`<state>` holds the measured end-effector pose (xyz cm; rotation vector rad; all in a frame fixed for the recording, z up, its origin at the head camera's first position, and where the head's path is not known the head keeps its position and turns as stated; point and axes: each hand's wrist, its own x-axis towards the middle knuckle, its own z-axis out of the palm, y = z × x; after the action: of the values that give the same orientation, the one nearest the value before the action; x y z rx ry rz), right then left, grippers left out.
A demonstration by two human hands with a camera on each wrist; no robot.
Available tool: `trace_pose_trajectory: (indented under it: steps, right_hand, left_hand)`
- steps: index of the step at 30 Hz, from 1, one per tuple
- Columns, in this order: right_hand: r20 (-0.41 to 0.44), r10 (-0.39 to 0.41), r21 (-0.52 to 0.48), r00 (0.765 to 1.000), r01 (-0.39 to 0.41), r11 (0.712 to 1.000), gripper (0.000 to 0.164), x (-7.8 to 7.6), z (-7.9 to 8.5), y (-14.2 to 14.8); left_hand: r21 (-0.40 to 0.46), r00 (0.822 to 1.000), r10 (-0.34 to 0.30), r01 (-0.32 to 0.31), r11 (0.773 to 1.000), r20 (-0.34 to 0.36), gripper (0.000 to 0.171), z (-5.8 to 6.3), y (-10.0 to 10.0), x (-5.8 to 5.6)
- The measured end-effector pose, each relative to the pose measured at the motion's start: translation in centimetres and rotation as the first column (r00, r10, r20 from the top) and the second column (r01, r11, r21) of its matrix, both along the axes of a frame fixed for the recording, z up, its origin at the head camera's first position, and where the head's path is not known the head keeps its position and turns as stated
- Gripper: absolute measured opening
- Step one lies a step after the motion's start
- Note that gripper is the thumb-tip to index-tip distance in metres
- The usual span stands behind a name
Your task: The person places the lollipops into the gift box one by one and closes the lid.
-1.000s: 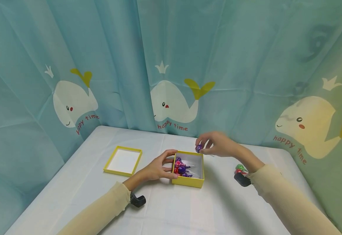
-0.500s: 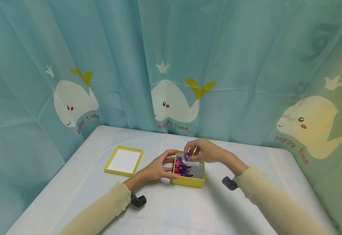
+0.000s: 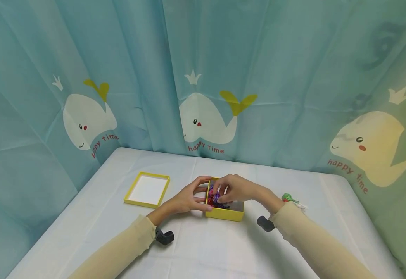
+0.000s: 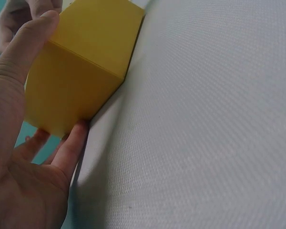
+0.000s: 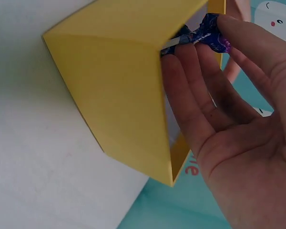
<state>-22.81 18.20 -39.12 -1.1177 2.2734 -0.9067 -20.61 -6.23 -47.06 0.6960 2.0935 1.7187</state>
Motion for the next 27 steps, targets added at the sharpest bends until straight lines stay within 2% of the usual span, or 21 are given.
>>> trace_pose_trajectory:
  steps: [9,20,27]
  right_hand:
    - [-0.016,0.057,-0.024,0.998,-0.057,0.998,0.012,0.2,-0.6,-0.5]
    - [-0.093,0.047,0.014,0.995,-0.046,0.999,0.013,0.6,-0.9,-0.6]
    - [-0.099,0.019,0.036,0.995,-0.016,0.999,0.014,0.6,-1.6,-0.6]
  left_hand:
    - [0.014,1.000,-0.002,0.002,1.000,0.009,0.091,0.0,0.0,-0.1]
    - [-0.007,1.000,0.010,-0.010,1.000,0.002,0.092,0.0,0.0,0.0]
    - [-0.015,1.000,0.014,-0.014,1.000,0.003,0.092,0.0,0.0,0.1]
